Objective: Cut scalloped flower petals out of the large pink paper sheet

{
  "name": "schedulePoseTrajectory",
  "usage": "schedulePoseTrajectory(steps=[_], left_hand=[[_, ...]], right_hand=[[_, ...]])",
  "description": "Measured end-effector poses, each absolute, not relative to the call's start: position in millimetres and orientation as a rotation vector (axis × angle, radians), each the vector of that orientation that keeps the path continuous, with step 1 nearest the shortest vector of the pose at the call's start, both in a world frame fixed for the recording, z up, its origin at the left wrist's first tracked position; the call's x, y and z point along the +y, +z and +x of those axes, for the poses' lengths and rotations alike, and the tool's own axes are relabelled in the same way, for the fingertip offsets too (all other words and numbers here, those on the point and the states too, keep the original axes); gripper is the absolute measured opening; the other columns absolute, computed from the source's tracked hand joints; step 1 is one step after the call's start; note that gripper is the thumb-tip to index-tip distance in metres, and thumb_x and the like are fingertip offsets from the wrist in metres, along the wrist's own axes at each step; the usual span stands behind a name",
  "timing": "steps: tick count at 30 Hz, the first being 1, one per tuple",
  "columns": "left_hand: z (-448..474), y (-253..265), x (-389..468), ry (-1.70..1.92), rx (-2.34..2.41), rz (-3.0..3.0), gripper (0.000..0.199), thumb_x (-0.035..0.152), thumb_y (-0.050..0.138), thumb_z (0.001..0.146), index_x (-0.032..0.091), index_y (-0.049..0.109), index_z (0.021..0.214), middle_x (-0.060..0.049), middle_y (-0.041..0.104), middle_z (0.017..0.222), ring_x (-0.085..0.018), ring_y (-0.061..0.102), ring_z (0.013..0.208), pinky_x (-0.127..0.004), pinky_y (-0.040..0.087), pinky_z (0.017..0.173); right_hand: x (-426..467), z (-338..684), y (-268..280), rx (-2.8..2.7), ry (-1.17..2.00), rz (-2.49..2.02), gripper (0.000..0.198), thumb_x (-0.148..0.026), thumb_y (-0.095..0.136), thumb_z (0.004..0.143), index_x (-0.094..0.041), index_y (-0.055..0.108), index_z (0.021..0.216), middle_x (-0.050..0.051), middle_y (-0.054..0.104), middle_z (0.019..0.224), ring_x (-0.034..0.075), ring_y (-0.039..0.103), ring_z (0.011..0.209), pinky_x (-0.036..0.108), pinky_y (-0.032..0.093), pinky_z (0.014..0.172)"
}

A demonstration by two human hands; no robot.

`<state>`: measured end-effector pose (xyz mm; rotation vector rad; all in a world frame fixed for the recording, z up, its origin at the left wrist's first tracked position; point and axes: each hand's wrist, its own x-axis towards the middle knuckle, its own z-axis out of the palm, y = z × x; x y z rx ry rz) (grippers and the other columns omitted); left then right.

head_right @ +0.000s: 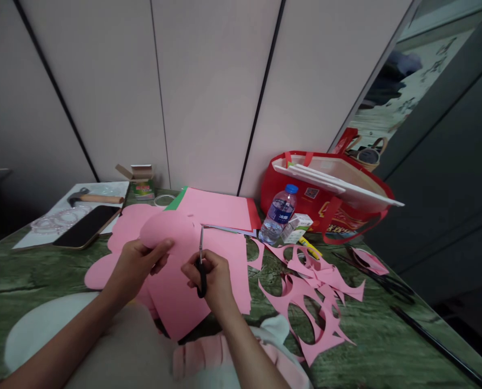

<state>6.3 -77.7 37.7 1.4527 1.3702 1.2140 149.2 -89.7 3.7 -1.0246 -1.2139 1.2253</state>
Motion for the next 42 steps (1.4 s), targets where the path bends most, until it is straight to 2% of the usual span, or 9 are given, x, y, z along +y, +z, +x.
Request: schedulePoseTrajectory(steps=[8,13,16,22,25,27,29,36,42], left_hand=[[4.9,33.3,-76.8,1.186,1.357,1.456,0.04,0.04,0.056,0.073,0.015,0.047,0.043,0.004,0.044,0.038,-0.007,0.037,0.037,-0.021,0.029,0.04],[4.2,28.7,-70.9,1.149,1.214,1.341,0.037,0.037,0.057,0.073,0.014,0.05,0.044,0.003,0.046,0.038,-0.007,0.039,0.036,-0.021,0.029,0.039],[-1.3,16.7,-56.9,1.14,1.163,1.15,0.029,0.032,0.059,0.07,0.011,0.057,0.05,0.0,0.052,0.042,-0.008,0.044,0.038,-0.021,0.033,0.039],[-28.1,-10.6,-16.8,1.302,1.273,0.926,0.015,0.018,0.062,0.063,0.009,0.054,0.053,-0.006,0.059,0.051,-0.011,0.054,0.044,-0.024,0.042,0.044],[-42.4,-16.2,-3.1,1.404,1.277,0.905,0.014,0.017,0.062,0.064,0.008,0.057,0.073,-0.005,0.062,0.06,-0.013,0.06,0.055,-0.026,0.049,0.054],[-48.9,-17.7,1.3,1.455,1.286,0.926,0.034,0.015,0.064,0.063,0.011,0.054,0.095,0.0,0.063,0.065,-0.011,0.061,0.058,-0.024,0.049,0.057],[-51.9,-18.4,1.9,1.453,1.305,0.961,0.045,0.013,0.066,0.062,0.014,0.051,0.104,0.003,0.062,0.063,-0.009,0.06,0.056,-0.022,0.048,0.057],[-42.3,-15.5,-13.5,1.025,1.307,1.032,0.031,0.022,0.074,0.052,0.01,0.059,0.077,0.0,0.06,0.047,-0.015,0.057,0.041,-0.029,0.049,0.044],[-38.0,-9.7,-18.8,0.808,1.205,0.912,0.027,0.027,0.072,0.059,0.011,0.058,0.076,-0.005,0.063,0.054,-0.017,0.059,0.048,-0.038,0.052,0.053]], right_hand=[[-88.4,147.7,-6.1,-1.297,1.204,-0.942,0.019,-0.025,0.068,0.06,-0.018,0.054,0.071,-0.007,0.047,0.051,0.007,0.039,0.044,0.02,0.03,0.043],[-83.2,147.9,-13.1,-1.288,1.115,-1.084,0.022,-0.032,0.066,0.063,-0.017,0.055,0.075,-0.005,0.048,0.053,0.009,0.044,0.048,0.021,0.032,0.045],[-77.1,149.0,-21.8,-1.273,1.079,-1.148,0.024,-0.036,0.063,0.065,-0.016,0.055,0.077,-0.003,0.051,0.056,0.011,0.046,0.049,0.022,0.034,0.045],[-69.1,153.1,-33.8,-1.299,0.924,-1.321,0.022,-0.033,0.062,0.066,-0.018,0.055,0.08,0.0,0.058,0.061,0.014,0.05,0.051,0.024,0.037,0.047],[-68.0,154.4,-35.8,-1.349,0.841,-1.398,0.018,-0.028,0.063,0.064,-0.019,0.057,0.078,0.001,0.061,0.066,0.017,0.055,0.059,0.027,0.041,0.054],[-67.3,155.0,-36.6,-1.385,0.787,-1.441,0.018,-0.026,0.064,0.062,-0.02,0.057,0.077,0.001,0.063,0.07,0.019,0.057,0.065,0.028,0.042,0.06],[-66.0,156.1,-37.9,-1.406,0.73,-1.486,0.019,-0.025,0.065,0.06,-0.021,0.057,0.077,0.002,0.063,0.074,0.02,0.058,0.069,0.029,0.042,0.064],[-52.3,167.8,-47.5,-1.372,0.544,-1.657,0.028,-0.03,0.058,0.066,-0.019,0.055,0.091,0.006,0.062,0.084,0.022,0.058,0.077,0.03,0.043,0.065],[-40.6,186.6,-49.1,-1.4,0.501,-1.788,0.026,-0.026,0.058,0.068,-0.018,0.058,0.092,0.004,0.065,0.077,0.02,0.06,0.07,0.027,0.043,0.059]])
